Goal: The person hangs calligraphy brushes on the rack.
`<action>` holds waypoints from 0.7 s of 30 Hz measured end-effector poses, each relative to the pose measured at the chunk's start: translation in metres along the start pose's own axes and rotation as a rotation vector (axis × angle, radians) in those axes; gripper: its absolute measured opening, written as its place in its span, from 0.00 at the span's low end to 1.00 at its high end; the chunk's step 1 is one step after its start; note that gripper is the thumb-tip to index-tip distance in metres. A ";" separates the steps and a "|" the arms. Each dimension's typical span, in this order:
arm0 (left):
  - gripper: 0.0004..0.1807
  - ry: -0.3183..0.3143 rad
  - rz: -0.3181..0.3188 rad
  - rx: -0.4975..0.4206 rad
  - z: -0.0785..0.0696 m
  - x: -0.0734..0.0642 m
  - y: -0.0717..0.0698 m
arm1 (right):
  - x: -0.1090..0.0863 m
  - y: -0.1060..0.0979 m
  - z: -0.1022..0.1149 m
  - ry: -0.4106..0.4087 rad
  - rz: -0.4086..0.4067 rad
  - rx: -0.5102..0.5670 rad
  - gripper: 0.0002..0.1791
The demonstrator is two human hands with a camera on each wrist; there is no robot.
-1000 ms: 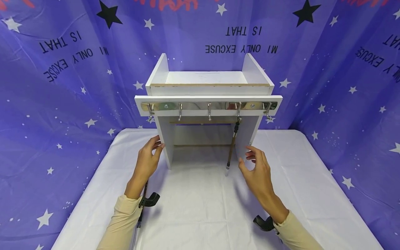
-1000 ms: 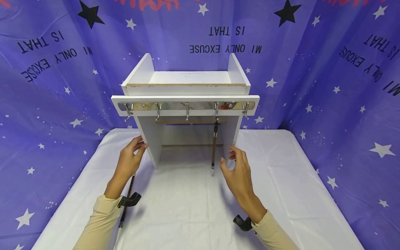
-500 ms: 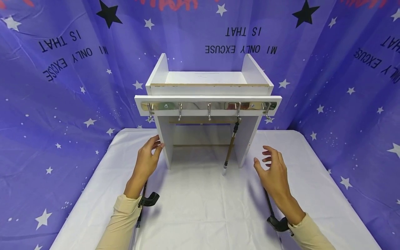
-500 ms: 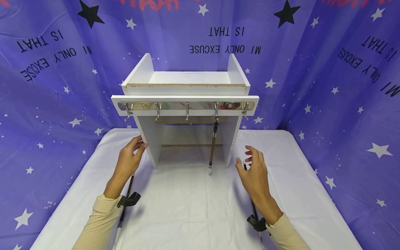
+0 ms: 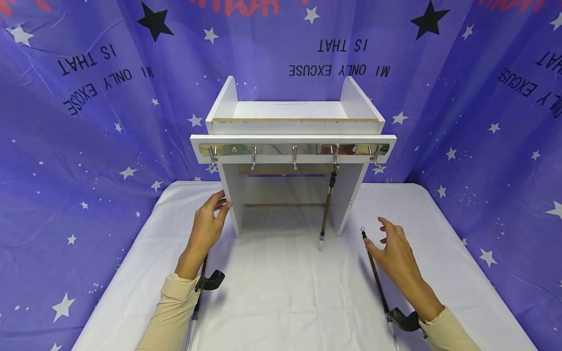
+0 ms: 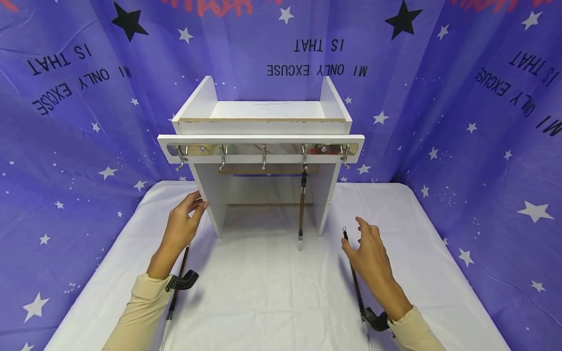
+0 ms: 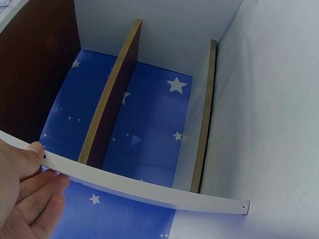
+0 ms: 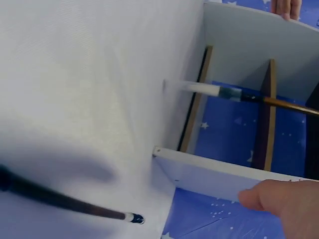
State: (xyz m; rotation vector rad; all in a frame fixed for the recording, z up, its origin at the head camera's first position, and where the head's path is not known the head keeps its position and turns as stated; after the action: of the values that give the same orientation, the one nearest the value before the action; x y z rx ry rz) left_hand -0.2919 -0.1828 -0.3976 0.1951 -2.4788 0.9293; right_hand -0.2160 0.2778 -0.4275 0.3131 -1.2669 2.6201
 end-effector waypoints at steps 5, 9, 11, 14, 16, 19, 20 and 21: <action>0.21 -0.006 0.002 0.002 -0.001 0.000 0.000 | -0.007 0.007 -0.013 0.048 0.107 -0.027 0.41; 0.21 -0.014 0.004 0.004 -0.001 -0.001 0.000 | -0.012 0.014 -0.022 0.068 0.165 -0.044 0.43; 0.21 -0.016 0.003 0.008 0.000 0.000 -0.001 | -0.014 0.018 -0.026 0.077 0.188 -0.053 0.43; 0.21 -0.015 0.006 0.010 -0.001 0.000 -0.001 | -0.017 0.023 -0.031 0.098 0.225 -0.063 0.43; 0.21 -0.020 0.009 0.007 0.000 0.001 0.000 | -0.019 0.027 -0.033 0.117 0.253 -0.065 0.44; 0.21 -0.020 0.014 0.001 0.000 0.001 0.000 | -0.021 0.031 -0.036 0.136 0.285 -0.068 0.45; 0.21 -0.020 0.014 0.000 0.000 0.001 0.001 | -0.021 0.032 -0.037 0.139 0.293 -0.069 0.45; 0.21 -0.019 0.016 -0.001 0.000 0.000 0.001 | -0.022 0.033 -0.037 0.142 0.299 -0.071 0.45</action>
State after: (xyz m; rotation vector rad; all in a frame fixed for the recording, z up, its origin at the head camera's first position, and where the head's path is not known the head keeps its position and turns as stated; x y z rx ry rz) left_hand -0.2925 -0.1822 -0.3980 0.1855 -2.5018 0.9366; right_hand -0.2076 0.2853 -0.4808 -0.0813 -1.4507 2.7686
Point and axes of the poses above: each hand's wrist, its own x-axis towards the middle knuckle, its own y-axis out of the palm, z = x × y, the point moved 8 cm from there along x, towards the middle knuckle, and after that the axes turned 5 degrees about x, right-handed, at the moved point
